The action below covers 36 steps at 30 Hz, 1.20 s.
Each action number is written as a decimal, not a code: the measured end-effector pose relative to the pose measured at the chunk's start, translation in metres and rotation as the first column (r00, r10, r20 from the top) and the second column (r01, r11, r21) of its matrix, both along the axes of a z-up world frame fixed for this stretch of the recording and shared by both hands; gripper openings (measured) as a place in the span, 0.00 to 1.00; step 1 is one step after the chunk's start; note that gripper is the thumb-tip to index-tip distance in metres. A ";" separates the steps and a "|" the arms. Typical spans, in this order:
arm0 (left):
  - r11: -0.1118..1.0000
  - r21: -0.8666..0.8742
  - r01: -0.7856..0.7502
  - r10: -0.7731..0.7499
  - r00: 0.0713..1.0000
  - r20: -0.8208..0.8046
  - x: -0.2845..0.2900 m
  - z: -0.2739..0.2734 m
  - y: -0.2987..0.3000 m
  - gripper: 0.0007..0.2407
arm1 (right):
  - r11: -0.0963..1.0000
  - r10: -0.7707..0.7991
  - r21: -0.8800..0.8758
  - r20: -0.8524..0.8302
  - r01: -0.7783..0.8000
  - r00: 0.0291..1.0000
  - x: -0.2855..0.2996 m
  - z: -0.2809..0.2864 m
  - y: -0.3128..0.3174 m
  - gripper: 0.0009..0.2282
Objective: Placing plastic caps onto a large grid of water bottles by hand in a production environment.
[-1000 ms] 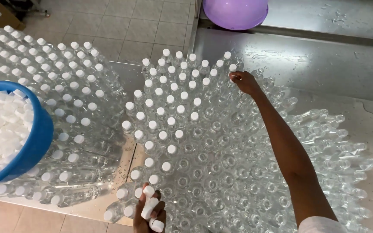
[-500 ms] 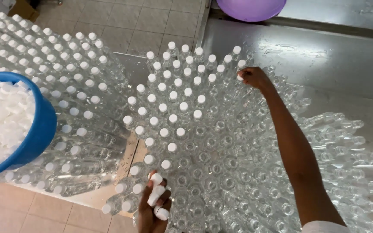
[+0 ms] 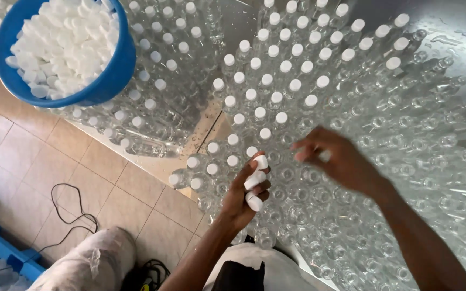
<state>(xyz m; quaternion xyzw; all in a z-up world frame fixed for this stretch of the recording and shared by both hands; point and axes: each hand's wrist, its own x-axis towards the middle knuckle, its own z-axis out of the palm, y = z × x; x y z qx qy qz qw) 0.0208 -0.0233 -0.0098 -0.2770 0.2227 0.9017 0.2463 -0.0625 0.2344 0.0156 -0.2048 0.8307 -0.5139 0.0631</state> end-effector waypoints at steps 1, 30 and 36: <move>0.999 -0.035 0.024 -0.024 1.000 0.000 0.002 -0.003 0.002 0.26 | 0.990 0.081 0.118 0.004 -0.081 0.997 0.026 0.010 -0.022 0.10; 0.993 -0.092 -0.068 0.075 0.994 0.079 0.016 -0.058 -0.026 0.19 | 0.696 -0.665 0.145 -0.240 0.703 0.707 -0.263 -0.113 0.260 0.08; 0.974 -0.193 -0.116 0.144 0.980 0.140 0.016 -0.073 -0.024 0.21 | 0.705 -0.685 0.288 0.038 0.648 0.728 -0.304 -0.136 0.284 0.10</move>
